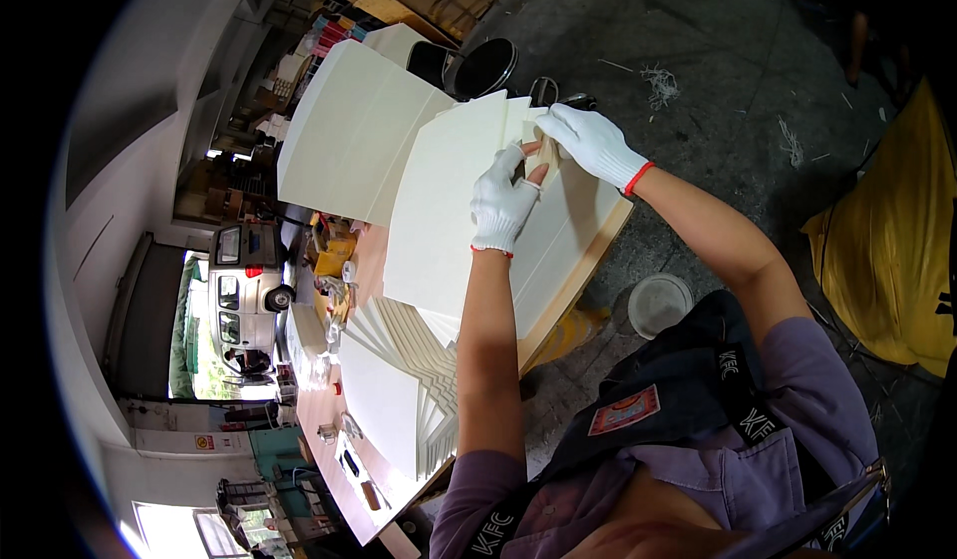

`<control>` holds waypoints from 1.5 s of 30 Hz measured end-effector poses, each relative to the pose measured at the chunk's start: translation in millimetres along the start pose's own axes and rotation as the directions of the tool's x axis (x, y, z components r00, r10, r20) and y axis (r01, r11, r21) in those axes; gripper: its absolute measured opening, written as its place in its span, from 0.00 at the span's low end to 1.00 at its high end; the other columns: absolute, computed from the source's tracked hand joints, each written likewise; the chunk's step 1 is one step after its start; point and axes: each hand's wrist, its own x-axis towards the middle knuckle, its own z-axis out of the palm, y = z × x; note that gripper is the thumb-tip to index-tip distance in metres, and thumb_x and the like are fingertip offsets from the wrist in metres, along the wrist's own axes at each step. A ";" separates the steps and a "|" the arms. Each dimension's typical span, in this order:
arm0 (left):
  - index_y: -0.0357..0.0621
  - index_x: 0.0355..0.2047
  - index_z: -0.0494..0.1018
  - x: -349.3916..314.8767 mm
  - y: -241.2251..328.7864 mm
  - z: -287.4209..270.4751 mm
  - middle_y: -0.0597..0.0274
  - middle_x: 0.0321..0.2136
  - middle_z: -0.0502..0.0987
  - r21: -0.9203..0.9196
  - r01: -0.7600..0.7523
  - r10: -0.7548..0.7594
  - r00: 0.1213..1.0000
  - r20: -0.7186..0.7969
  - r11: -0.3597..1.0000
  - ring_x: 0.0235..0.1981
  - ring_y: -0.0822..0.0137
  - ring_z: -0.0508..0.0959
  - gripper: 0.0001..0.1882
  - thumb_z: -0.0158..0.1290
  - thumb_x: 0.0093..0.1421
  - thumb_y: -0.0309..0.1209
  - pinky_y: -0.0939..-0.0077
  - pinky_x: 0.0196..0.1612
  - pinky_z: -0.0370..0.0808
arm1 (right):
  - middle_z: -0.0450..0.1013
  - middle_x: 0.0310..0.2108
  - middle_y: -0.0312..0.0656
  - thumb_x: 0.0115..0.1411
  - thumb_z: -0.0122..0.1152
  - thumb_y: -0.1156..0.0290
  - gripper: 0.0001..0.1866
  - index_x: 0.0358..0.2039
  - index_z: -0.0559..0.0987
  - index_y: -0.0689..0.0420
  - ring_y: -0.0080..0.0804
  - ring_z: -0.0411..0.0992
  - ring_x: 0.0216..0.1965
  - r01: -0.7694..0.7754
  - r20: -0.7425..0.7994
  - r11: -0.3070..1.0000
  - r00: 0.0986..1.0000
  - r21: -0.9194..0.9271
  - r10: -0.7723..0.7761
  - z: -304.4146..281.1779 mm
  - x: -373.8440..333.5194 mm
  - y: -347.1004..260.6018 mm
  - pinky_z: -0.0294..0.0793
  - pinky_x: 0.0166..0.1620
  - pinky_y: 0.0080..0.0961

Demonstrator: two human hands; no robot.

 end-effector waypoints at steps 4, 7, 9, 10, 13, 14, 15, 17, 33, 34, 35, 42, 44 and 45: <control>0.50 0.56 0.81 1.5 -4.5 0.8 0.64 0.36 0.81 -0.048 0.011 -0.010 1.000 0.012 0.999 0.34 0.69 0.77 0.20 0.65 0.64 0.30 0.74 0.40 0.76 | 0.81 0.43 0.51 0.75 0.41 0.43 0.26 0.50 0.80 0.49 0.56 0.78 0.47 0.011 -0.009 1.000 1.000 0.004 -0.011 1.6 -0.2 0.8 0.74 0.47 0.48; 0.54 0.56 0.81 1.6 -5.6 1.3 0.59 0.40 0.82 -0.066 0.004 -0.002 1.000 0.017 0.998 0.38 0.62 0.81 0.19 0.64 0.64 0.33 0.69 0.45 0.77 | 0.81 0.43 0.51 0.75 0.41 0.43 0.26 0.50 0.80 0.49 0.56 0.78 0.47 0.020 -0.024 1.000 1.000 0.002 -0.020 2.4 -0.3 2.1 0.74 0.47 0.48; 0.60 0.55 0.81 0.8 -2.8 -0.1 0.54 0.44 0.84 -0.059 0.009 -0.009 1.000 0.012 0.998 0.42 0.55 0.85 0.18 0.64 0.64 0.36 0.65 0.49 0.79 | 0.80 0.42 0.52 0.75 0.41 0.43 0.26 0.50 0.80 0.49 0.56 0.78 0.46 0.030 -0.031 1.000 0.999 0.009 -0.030 1.9 -1.4 1.4 0.74 0.47 0.49; 0.60 0.56 0.81 -0.5 0.8 -1.8 0.54 0.45 0.84 -0.049 0.002 -0.002 1.000 -0.001 0.999 0.42 0.55 0.85 0.18 0.63 0.65 0.35 0.65 0.48 0.79 | 0.80 0.41 0.52 0.75 0.42 0.43 0.26 0.49 0.80 0.50 0.56 0.78 0.45 0.037 -0.030 0.999 0.999 0.017 -0.037 0.5 -3.1 -1.0 0.74 0.46 0.49; 0.61 0.55 0.81 -1.7 6.7 -2.2 0.55 0.43 0.83 -0.031 -0.040 0.038 0.997 -0.073 0.999 0.39 0.57 0.84 0.17 0.61 0.66 0.33 0.64 0.46 0.79 | 0.79 0.37 0.52 0.75 0.44 0.44 0.26 0.45 0.78 0.54 0.55 0.78 0.42 0.034 -0.005 0.999 0.999 -0.037 -0.034 0.7 -2.8 -1.3 0.73 0.44 0.48; 0.61 0.55 0.81 -1.4 5.7 -2.2 0.56 0.42 0.83 -0.021 -0.057 0.055 0.996 -0.076 0.998 0.38 0.57 0.84 0.17 0.61 0.66 0.33 0.64 0.45 0.79 | 0.79 0.36 0.52 0.75 0.45 0.44 0.26 0.44 0.77 0.55 0.54 0.78 0.41 0.031 -0.006 0.998 0.999 -0.048 -0.032 1.7 -2.0 -0.2 0.73 0.43 0.48; 0.61 0.55 0.81 -1.2 4.6 -1.9 0.56 0.41 0.83 -0.011 -0.074 0.073 0.994 -0.080 0.997 0.37 0.57 0.84 0.16 0.61 0.67 0.33 0.64 0.44 0.79 | 0.78 0.36 0.52 0.75 0.45 0.44 0.26 0.43 0.77 0.56 0.54 0.78 0.41 0.029 -0.006 0.998 1.000 -0.060 -0.030 2.6 -1.1 0.8 0.73 0.43 0.47; 0.61 0.54 0.81 -0.1 -0.1 -2.4 0.57 0.39 0.82 0.027 -0.085 0.086 0.996 -0.037 0.996 0.35 0.57 0.83 0.15 0.62 0.66 0.35 0.63 0.43 0.78 | 0.78 0.35 0.53 0.75 0.46 0.45 0.25 0.43 0.77 0.56 0.55 0.78 0.40 0.030 -0.029 0.999 0.999 -0.044 -0.031 4.6 -0.2 2.9 0.72 0.42 0.47; 0.62 0.56 0.80 -1.2 5.3 -2.7 0.55 0.43 0.82 0.042 -0.133 0.135 0.990 -0.049 0.990 0.39 0.54 0.84 0.16 0.57 0.70 0.33 0.63 0.44 0.79 | 0.75 0.30 0.50 0.75 0.48 0.45 0.25 0.41 0.76 0.56 0.53 0.76 0.35 0.023 -0.052 0.998 0.998 0.053 -0.020 4.4 -1.0 3.4 0.71 0.40 0.45; 0.62 0.56 0.80 -0.9 5.2 -3.0 0.54 0.44 0.82 0.047 -0.115 0.117 0.993 -0.023 0.992 0.40 0.54 0.85 0.16 0.58 0.69 0.34 0.63 0.45 0.79 | 0.75 0.30 0.50 0.75 0.48 0.45 0.24 0.41 0.76 0.56 0.53 0.76 0.35 0.024 -0.057 0.998 0.998 0.058 -0.021 4.7 -0.4 5.7 0.71 0.40 0.45; 0.60 0.56 0.81 -1.6 5.8 -2.3 0.54 0.43 0.82 0.064 -0.105 0.106 0.994 -0.015 0.992 0.40 0.55 0.84 0.17 0.59 0.68 0.33 0.64 0.46 0.79 | 0.75 0.30 0.50 0.75 0.48 0.45 0.24 0.41 0.76 0.56 0.53 0.76 0.35 0.021 -0.060 0.998 0.998 0.060 -0.018 5.4 -0.2 7.8 0.71 0.40 0.45; 0.62 0.54 0.81 -2.5 14.0 -2.3 0.56 0.51 0.83 0.115 -0.068 0.071 0.997 -0.023 0.991 0.46 0.53 0.85 0.20 0.66 0.61 0.34 0.65 0.50 0.81 | 0.75 0.30 0.50 0.74 0.49 0.45 0.25 0.41 0.76 0.56 0.53 0.76 0.35 -0.006 -0.064 0.997 0.998 0.071 0.011 4.7 -0.3 7.1 0.71 0.39 0.44; 0.63 0.55 0.81 -5.2 15.3 -0.4 0.56 0.52 0.82 0.138 -0.110 0.116 0.993 -0.036 0.984 0.46 0.52 0.85 0.21 0.64 0.60 0.31 0.64 0.50 0.82 | 0.75 0.31 0.49 0.73 0.51 0.44 0.24 0.41 0.76 0.56 0.52 0.76 0.35 -0.019 -0.074 0.999 0.997 0.027 0.020 3.7 -0.9 6.8 0.71 0.40 0.44; 0.63 0.55 0.82 -6.0 16.0 2.4 0.56 0.52 0.82 0.157 -0.137 0.145 0.989 -0.040 0.978 0.46 0.52 0.85 0.22 0.64 0.59 0.30 0.63 0.51 0.82 | 0.76 0.32 0.48 0.73 0.52 0.44 0.24 0.42 0.77 0.56 0.50 0.76 0.36 -0.032 -0.082 0.999 0.996 -0.015 0.030 0.4 -1.8 6.1 0.72 0.41 0.43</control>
